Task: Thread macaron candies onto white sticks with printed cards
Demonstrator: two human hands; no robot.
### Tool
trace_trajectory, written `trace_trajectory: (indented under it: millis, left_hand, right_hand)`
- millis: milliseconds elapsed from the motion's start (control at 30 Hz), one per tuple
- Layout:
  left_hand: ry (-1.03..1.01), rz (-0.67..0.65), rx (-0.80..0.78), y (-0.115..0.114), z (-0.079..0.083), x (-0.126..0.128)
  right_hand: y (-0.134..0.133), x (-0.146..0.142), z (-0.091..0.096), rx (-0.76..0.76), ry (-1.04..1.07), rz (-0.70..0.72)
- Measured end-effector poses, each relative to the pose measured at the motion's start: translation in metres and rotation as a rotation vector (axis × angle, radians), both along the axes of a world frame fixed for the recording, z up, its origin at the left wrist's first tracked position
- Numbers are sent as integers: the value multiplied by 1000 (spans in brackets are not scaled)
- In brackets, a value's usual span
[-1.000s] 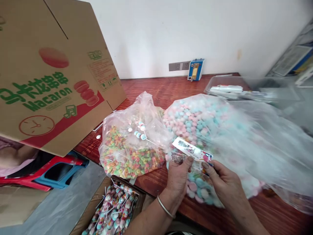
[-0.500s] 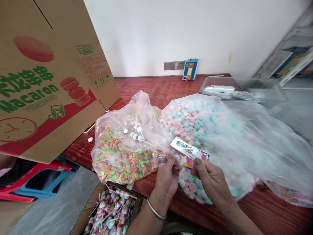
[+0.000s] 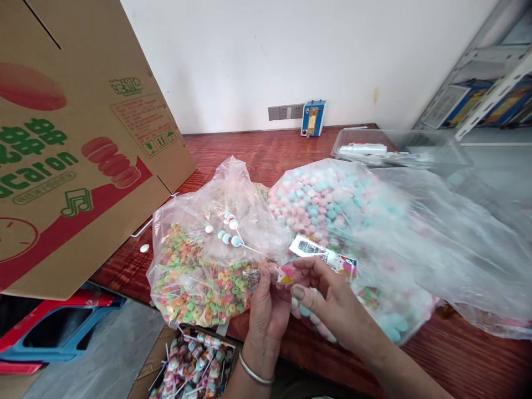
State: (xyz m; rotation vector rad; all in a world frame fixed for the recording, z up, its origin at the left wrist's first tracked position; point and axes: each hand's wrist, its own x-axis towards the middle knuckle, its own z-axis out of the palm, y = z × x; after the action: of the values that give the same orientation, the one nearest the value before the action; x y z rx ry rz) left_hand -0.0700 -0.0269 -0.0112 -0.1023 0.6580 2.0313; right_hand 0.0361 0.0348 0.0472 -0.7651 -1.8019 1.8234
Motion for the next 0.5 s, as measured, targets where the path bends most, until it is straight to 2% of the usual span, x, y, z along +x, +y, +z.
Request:
trace_trajectory:
  millis: [67, 133, 300, 400, 500]
  left_hand:
    - [-38, -41, 2, -2, -2, -2]
    - [-47, -53, 10, -3, -3, -2]
    - [48, -20, 20, -5, 2, -3]
    - [106, 19, -1, -5, 5, -5]
    - [257, 89, -15, -6, 7, -8]
  right_hand:
    - [-3, -1, 0, 95, 8, 3]
    - [-5, -3, 1, 120, 25, -16]
    - [-6, -10, 1, 8, 46, -36]
    - [-6, -13, 2, 13, 38, -67]
    - [-6, -15, 7, -21, -35, -66]
